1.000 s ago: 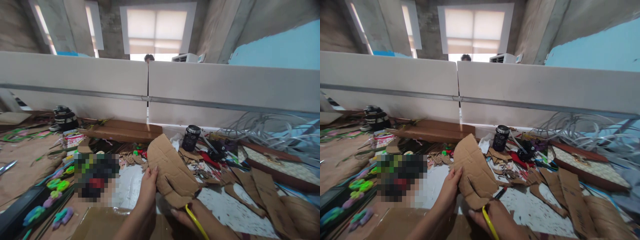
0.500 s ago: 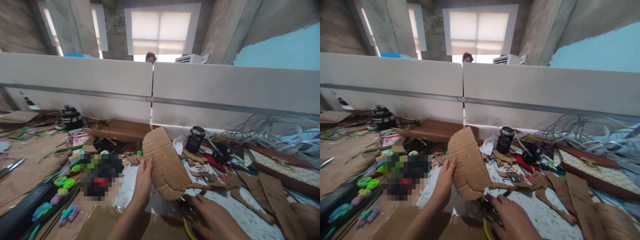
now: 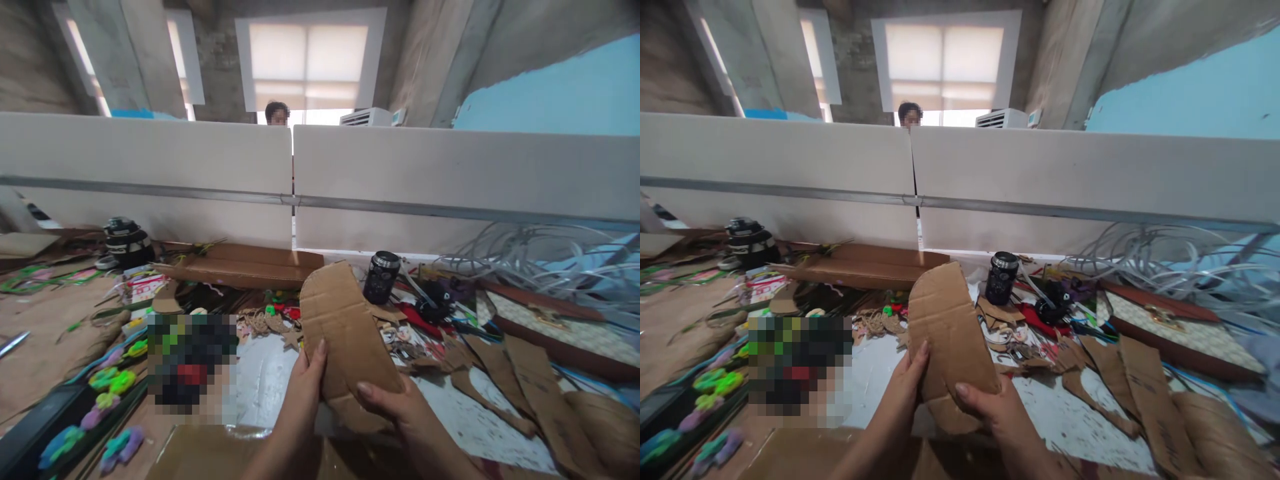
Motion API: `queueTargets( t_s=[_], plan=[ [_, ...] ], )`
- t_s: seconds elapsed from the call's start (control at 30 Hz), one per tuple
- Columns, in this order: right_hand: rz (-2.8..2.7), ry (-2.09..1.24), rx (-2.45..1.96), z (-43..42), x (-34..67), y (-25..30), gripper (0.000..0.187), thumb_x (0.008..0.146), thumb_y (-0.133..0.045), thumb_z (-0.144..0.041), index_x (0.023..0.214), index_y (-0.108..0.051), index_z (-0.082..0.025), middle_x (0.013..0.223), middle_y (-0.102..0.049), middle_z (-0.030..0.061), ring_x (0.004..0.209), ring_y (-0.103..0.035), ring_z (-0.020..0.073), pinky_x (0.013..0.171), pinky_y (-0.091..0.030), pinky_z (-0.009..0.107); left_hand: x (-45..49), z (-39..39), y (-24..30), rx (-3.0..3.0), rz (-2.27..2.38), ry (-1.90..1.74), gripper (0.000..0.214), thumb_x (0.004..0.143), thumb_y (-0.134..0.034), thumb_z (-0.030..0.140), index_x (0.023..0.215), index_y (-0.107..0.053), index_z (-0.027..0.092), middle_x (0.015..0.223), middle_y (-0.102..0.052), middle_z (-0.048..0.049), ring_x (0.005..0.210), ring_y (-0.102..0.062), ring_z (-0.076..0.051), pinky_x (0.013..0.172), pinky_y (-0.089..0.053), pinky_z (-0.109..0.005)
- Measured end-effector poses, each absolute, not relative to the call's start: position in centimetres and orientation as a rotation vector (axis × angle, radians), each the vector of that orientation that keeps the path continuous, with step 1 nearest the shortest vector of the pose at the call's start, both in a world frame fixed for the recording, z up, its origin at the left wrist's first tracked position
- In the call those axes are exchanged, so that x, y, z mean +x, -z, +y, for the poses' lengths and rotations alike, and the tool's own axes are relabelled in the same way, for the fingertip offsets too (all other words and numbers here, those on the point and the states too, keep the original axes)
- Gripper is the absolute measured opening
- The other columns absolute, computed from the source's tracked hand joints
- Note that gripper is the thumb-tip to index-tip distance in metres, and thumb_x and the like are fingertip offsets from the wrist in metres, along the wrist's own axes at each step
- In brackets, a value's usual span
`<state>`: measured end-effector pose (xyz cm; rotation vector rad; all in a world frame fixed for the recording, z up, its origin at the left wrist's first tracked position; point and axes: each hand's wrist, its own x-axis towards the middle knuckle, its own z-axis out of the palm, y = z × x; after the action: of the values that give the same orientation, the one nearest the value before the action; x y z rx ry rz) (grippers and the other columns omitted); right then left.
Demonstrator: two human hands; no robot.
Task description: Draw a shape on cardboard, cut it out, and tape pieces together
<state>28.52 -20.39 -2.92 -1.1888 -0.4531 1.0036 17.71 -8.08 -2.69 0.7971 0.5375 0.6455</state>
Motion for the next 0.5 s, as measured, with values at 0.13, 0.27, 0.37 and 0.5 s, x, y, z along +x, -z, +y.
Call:
queueTargets(
  t_s=[0.13,0.27,0.37,0.5],
  plan=[
    [-0.519,-1.028,-1.229,-20.8,29.5,3.4,0.049,0.062,-0.096,-0.044,0.101,-0.082,-0.018,0.095,-0.085,0.0115,0.09,-0.079,0.0328,0.083,-0.061,0.041,17.7,-7.7,3.2,0.829,0.535,-0.564,0.052,0.081,-0.081,0.054,0.119,-0.075,0.019,0.133,-0.073,-0.0151,0.132,-0.062,-0.036,0.11,-0.051,-0.046],
    [-0.593,-1.066,-1.16,-20.9,30.1,3.5,0.048,0.063,-0.095,-0.042,0.103,-0.082,-0.018,0.093,-0.085,0.0102,0.087,-0.079,0.03,0.08,-0.061,0.038,18.0,-7.6,3.5,0.813,0.57,-0.536,0.053,0.078,-0.083,0.052,0.116,-0.076,0.016,0.127,-0.075,-0.0176,0.124,-0.067,-0.038,0.103,-0.055,-0.048],
    [-0.681,-1.038,-1.204,-21.1,30.5,3.2,0.048,0.064,-0.095,-0.044,0.102,-0.082,-0.018,0.095,-0.085,0.0104,0.086,-0.079,0.0301,0.08,-0.061,0.039,17.9,-8.2,3.0,0.806,0.614,-0.478,0.049,0.084,-0.078,0.049,0.119,-0.075,0.015,0.121,-0.078,-0.0179,0.117,-0.072,-0.037,0.094,-0.059,-0.045],
    [-0.779,-1.015,-1.291,-21.7,31.1,2.9,0.045,0.068,-0.092,-0.048,0.1,-0.082,-0.018,0.093,-0.085,0.0095,0.084,-0.078,0.0293,0.078,-0.061,0.038,17.6,-9.1,2.1,0.806,0.584,-0.428,0.049,0.085,-0.076,0.048,0.118,-0.075,0.012,0.114,-0.08,-0.018,0.11,-0.074,-0.036,0.087,-0.061,-0.039]
  ],
)
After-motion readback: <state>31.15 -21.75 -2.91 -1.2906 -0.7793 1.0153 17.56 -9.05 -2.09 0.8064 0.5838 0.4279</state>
